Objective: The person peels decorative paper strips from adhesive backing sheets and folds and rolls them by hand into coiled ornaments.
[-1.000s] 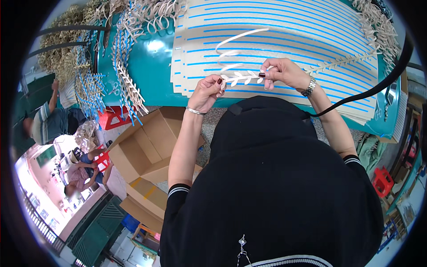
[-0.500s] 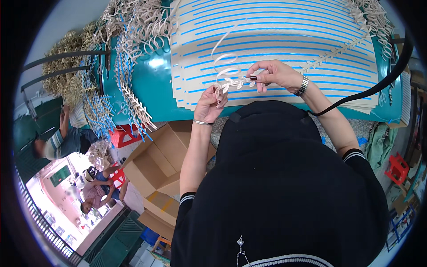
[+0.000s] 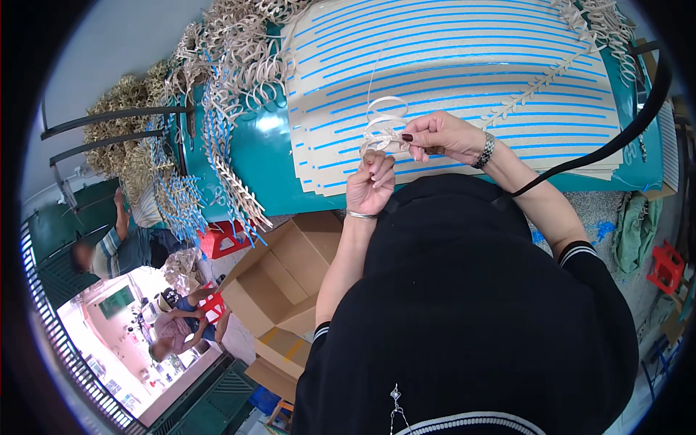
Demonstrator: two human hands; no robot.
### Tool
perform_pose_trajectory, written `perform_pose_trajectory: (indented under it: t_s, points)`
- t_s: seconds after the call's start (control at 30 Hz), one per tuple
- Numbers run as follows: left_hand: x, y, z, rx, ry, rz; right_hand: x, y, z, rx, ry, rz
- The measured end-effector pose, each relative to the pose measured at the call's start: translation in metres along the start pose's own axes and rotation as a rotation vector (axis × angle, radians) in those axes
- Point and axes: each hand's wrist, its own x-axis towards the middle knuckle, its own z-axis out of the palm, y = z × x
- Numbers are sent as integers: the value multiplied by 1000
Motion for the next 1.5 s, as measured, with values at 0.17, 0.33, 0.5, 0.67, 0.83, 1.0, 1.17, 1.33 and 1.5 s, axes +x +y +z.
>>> perform_pose_trajectory:
  t_s: [0.17, 0.33, 0.5, 0.67, 0.83, 1.0, 1.17, 1.33, 1.5]
  points:
    - [-2, 15, 6, 878, 394, 92, -1, -1, -4, -220, 34, -154]
    - [-1, 39, 71, 1826, 310, 268, -1, -7, 10, -782, 236, -300]
    - [19, 25, 84, 1867, 259, -120, 3, -6, 23, -1131, 287, -432]
    - [20, 12, 78, 1796, 248, -43, 5, -4, 28, -1150, 286, -502]
    - [22, 15, 80, 1764, 317, -148, -6, -5, 31, -1087, 165, -355]
    - [14, 22, 84, 1705, 292, -114, -12, -4, 36, -1211, 211, -432]
    - [14, 28, 83, 1739, 267, -79, -19, -18, 60, -1463, 271, -323]
    - [-1, 55, 95, 1704, 287, -74, -28, -29, -21, -1648, 299, -112]
    - [3, 70, 89, 1559, 307, -185, -33, -14, -23, -1476, 152, -398]
